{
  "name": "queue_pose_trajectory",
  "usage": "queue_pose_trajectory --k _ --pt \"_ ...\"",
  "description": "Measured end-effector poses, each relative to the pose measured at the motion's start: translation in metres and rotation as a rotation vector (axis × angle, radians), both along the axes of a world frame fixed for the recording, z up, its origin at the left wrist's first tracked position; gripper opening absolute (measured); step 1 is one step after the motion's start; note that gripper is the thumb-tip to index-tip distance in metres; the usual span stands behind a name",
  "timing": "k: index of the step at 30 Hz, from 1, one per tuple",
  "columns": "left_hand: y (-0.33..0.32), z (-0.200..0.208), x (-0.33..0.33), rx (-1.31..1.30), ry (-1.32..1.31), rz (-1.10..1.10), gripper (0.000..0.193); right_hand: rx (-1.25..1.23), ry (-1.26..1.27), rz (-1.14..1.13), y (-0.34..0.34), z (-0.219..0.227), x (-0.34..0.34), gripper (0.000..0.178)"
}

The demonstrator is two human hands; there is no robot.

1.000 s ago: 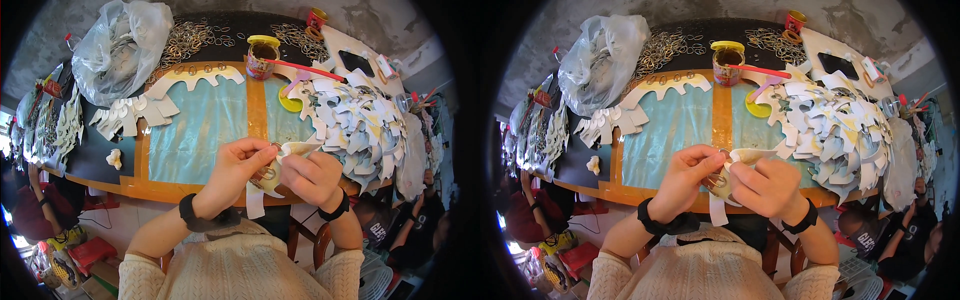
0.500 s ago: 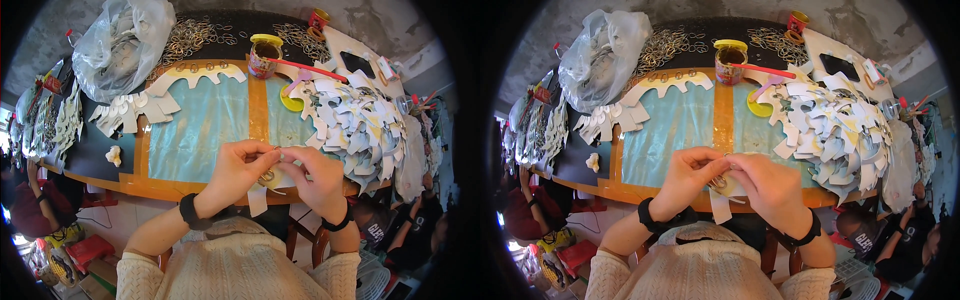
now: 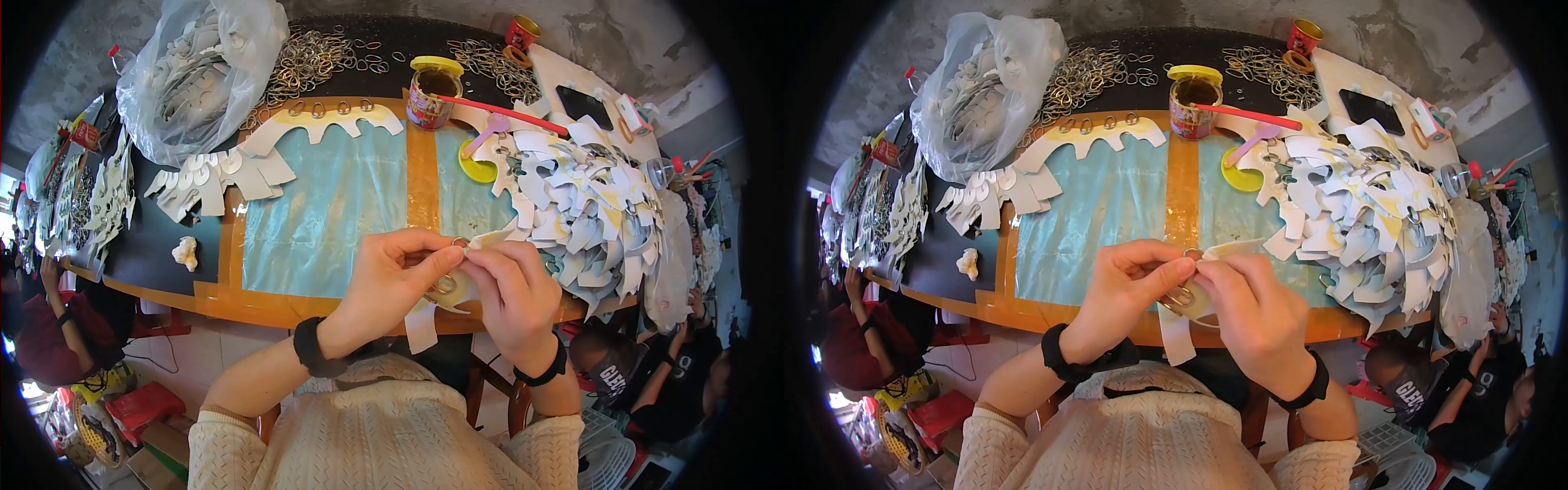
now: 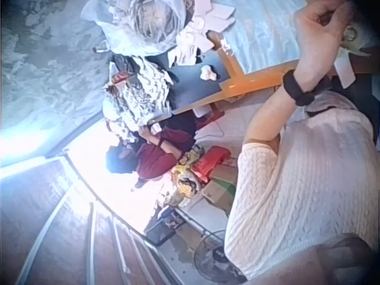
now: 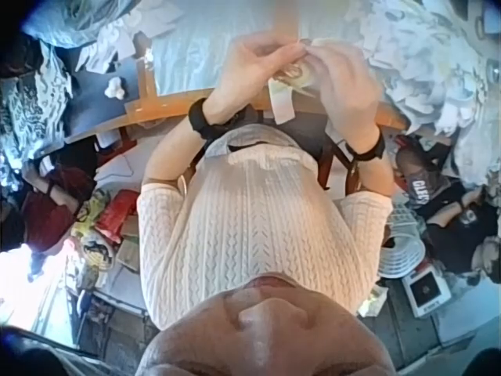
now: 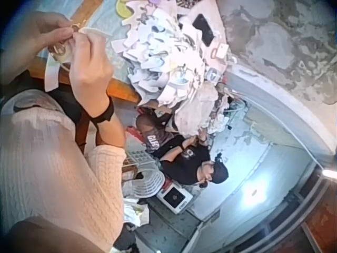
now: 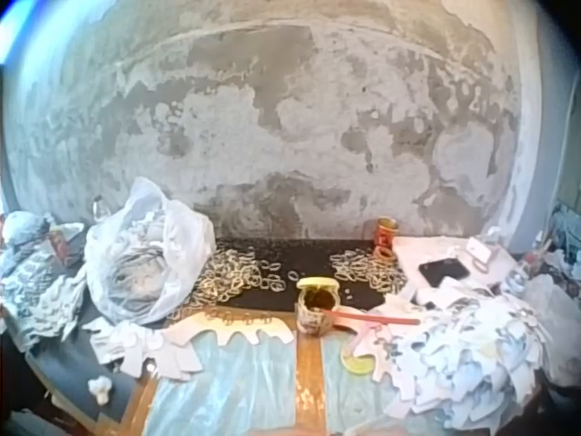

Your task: Manually attaching metal eyelets or rings to shoe upper components and applying adhesive.

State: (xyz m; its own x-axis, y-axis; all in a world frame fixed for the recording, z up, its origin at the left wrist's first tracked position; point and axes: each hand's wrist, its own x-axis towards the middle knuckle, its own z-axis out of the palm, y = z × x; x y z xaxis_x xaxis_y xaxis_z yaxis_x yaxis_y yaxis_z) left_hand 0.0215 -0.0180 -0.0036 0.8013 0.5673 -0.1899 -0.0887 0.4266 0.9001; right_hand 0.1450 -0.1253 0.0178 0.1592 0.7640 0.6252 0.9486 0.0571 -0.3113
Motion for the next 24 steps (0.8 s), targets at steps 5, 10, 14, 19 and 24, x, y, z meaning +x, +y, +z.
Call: queue_pose_trajectory --k 5,10,14,19,24 --pt "0.000 -0.001 -0.001 -0.003 -0.006 0.000 0.017 -0.113 0.298 -0.024 -0.003 0.006 -0.004 0.018" --pt "0.004 0.002 0.000 -0.095 0.083 -0.068 0.019 -0.102 0.303 0.003 -0.010 0.000 -0.001 0.018" --pt "0.004 0.003 0.003 -0.060 0.129 -0.114 0.015 -0.032 0.091 0.037 -0.015 -0.006 -0.001 0.021" --pt "0.000 0.004 0.004 0.017 0.134 -0.135 0.014 -0.046 -0.097 0.053 -0.024 -0.007 -0.001 0.024" --pt "-0.006 -0.001 0.007 0.014 0.090 -0.039 0.013 -0.132 -0.290 0.028 -0.029 -0.008 0.000 0.027"
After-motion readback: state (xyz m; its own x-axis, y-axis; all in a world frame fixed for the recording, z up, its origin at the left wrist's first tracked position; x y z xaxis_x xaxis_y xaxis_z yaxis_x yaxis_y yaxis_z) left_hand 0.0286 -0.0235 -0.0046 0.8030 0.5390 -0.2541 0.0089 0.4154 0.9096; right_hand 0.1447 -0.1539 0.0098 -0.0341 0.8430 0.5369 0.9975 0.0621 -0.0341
